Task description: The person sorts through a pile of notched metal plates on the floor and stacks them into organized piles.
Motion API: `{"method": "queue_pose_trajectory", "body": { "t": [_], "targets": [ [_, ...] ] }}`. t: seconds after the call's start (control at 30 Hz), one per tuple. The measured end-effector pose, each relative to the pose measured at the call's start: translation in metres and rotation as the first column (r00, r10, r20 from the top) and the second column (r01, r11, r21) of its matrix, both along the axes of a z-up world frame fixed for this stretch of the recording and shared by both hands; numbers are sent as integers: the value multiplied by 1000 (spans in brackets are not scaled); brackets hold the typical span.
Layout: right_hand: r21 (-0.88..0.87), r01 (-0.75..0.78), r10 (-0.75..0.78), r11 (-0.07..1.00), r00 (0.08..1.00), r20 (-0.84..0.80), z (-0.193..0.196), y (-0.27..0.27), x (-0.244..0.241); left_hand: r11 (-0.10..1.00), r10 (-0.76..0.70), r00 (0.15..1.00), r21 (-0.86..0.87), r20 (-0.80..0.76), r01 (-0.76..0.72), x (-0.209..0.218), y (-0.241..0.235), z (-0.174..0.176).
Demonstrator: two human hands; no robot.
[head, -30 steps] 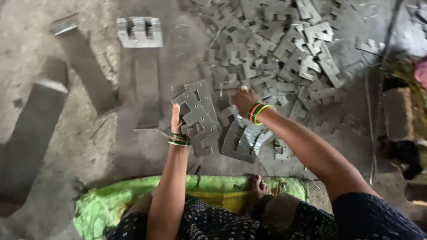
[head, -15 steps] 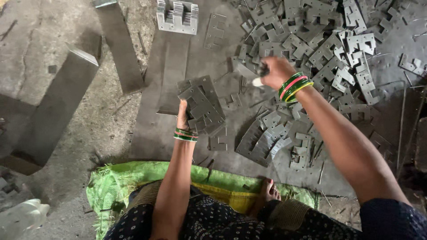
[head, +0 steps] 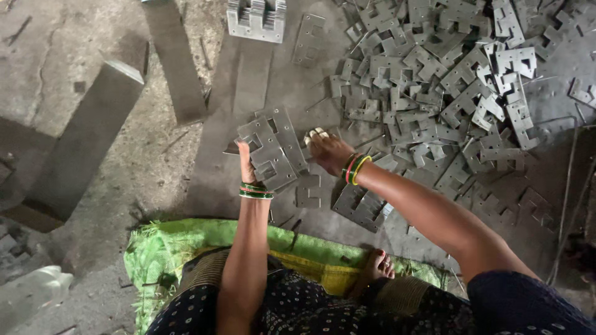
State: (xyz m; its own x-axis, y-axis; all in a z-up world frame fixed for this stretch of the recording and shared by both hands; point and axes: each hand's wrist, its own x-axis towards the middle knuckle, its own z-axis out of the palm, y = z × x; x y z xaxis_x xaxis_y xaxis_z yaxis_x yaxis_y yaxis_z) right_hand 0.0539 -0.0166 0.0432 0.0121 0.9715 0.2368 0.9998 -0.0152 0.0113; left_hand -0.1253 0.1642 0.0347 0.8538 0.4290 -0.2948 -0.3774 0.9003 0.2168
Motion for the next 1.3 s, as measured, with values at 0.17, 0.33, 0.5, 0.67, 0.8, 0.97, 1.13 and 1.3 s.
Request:
{"method": "queue_pose_trajectory", "body": {
  "t": [0.17,0.33,0.5,0.67,0.8,0.97,1.13,1.3],
  "targets": [
    [-495,280,-375,823,921,-103,8,14,34,999,39,994,21,-101,-37,-12,5,15],
    [-257,492,-549,832,662,-511,94,30,71,999,29,992,18,-119,-27,-19,4,23],
    [-315,167,-352,934,292,-889,145,27,40,1000,18,989,2,-144,-18,-11,-5,34],
    [-599,130,-405,790,845,-349,70,11,-36,1000,13,998,24,-57,-12,-9,-6,37],
    [-683,12,-44,730,999,-31,23,17,-48,999,26,999,35,-31,-25,-6,-6,41],
    [-719,10,-88,695,994,-71,40,30,-38,991,40,996,131,-81,-29,-11,3,42],
    [-833,-10,-48,554,998,-45,66,32,-27,987,109,985,128,-131,-92,-21,19,40],
    [-809,38,-499,586,804,-324,54,42,-43,976,183,968,147,-172,-159,-26,26,37]
  ]
}}
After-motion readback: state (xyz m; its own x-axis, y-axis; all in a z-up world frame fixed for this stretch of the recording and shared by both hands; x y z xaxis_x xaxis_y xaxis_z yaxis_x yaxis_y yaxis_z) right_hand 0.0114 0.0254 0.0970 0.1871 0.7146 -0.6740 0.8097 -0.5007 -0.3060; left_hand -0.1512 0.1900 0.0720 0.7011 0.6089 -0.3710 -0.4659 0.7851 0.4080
